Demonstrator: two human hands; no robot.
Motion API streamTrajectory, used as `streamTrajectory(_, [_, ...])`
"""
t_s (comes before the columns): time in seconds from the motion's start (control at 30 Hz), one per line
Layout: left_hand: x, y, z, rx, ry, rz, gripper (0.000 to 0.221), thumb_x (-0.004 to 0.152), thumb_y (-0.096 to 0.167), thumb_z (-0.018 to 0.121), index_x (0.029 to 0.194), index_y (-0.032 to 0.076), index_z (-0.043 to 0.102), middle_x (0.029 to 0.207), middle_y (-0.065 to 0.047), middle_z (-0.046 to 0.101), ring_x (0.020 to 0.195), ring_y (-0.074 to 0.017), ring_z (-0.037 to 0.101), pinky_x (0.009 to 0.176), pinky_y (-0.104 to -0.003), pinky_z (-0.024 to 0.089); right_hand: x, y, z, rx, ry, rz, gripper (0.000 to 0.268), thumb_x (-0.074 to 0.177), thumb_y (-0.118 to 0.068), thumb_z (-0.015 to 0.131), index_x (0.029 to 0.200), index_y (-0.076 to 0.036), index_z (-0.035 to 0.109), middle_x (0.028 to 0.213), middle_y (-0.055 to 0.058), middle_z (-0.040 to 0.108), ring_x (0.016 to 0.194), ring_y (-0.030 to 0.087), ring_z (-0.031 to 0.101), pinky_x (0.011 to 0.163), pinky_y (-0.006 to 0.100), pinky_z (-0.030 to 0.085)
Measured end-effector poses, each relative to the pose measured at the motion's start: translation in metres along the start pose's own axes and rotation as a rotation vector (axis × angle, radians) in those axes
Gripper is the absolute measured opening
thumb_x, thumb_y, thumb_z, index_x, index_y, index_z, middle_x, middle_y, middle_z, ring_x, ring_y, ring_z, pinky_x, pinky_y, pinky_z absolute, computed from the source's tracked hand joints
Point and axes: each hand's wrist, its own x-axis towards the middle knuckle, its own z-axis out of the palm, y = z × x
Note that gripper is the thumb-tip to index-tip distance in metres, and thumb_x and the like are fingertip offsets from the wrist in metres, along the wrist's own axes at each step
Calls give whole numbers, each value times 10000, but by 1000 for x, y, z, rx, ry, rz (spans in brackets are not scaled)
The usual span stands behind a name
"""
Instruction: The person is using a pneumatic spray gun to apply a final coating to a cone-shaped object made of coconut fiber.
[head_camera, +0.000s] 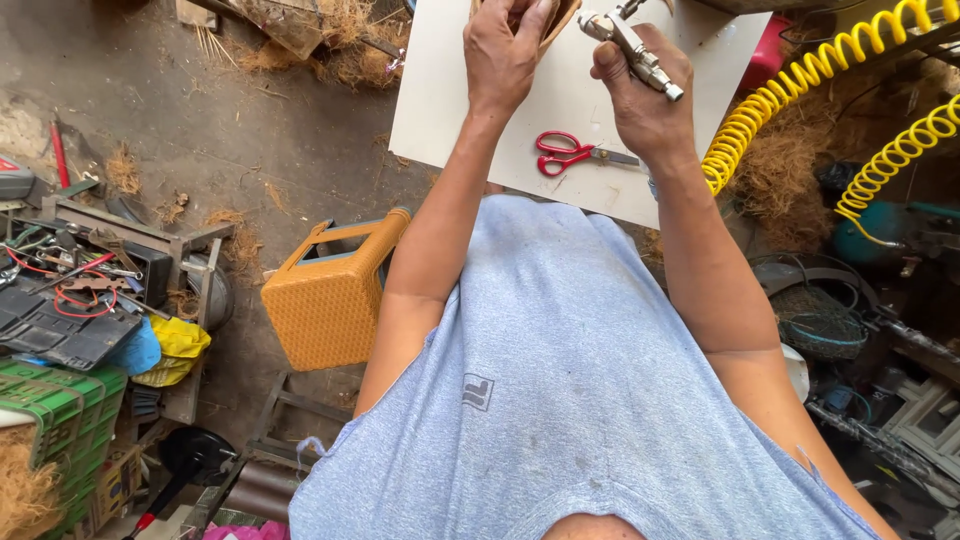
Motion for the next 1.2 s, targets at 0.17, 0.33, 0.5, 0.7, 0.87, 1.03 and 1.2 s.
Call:
streamTrajectory(0.17, [-19,-10,-11,-77,-90,-71,119,961,229,639,1037,137,639,778,41,630,733,-107,617,689,-287,562,-5,-4,-1,22,-13,-19,471,1105,-476,616,1065,-9,649,853,86,674,793,162,664,713,303,552])
streamTrajectory(0.33, [-39,-21,-7,-67,-71,-145,218,960,224,669,1153,127,703,956,-2,768,863,-119,719,772,-271,647,-16,-18,1,34,-74,86,448,1091,-477,632,1012,-36,632,834,53,670,757,130,601,681,280,476])
streamTrajectory(0.5, [-47,-17,-5,-21,-42,-109,144,931,202,660,1045,140,722,890,38,765,786,-103,698,790,-302,608,-12,-20,3,14,-111,140,495,1065,-511,622,1175,-44,743,820,40,598,721,119,579,636,270,436])
streamTrajectory(0.7, [-54,-27,-2,29,-15,-105,143,909,250,676,1017,181,739,908,78,781,767,-104,715,931,-361,528,3,0,1,9,-94,95,494,1084,-510,650,1076,-20,717,735,71,620,627,125,583,517,269,421])
streamTrajectory(0.87, [-56,-27,-2,38,-13,-112,140,902,249,671,1001,180,743,873,80,771,737,-95,694,921,-361,517,27,30,2,13,-84,47,484,1134,-471,690,871,-85,567,721,14,566,618,111,556,567,271,442])
streamTrajectory(1.03, [-56,-24,-6,-6,-9,-98,149,898,225,666,1006,153,739,875,51,770,739,-102,692,796,-311,585,42,33,1,-112,-23,193,572,1118,-553,748,766,-156,534,661,-8,607,591,67,566,576,271,449])
streamTrajectory(1.2, [-48,-13,-13,-179,-27,-227,132,938,174,665,1053,151,726,883,28,767,797,-81,702,708,-240,628,44,29,-2,-54,-39,185,471,1114,-513,725,835,-140,657,785,-30,717,667,58,576,648,279,458])
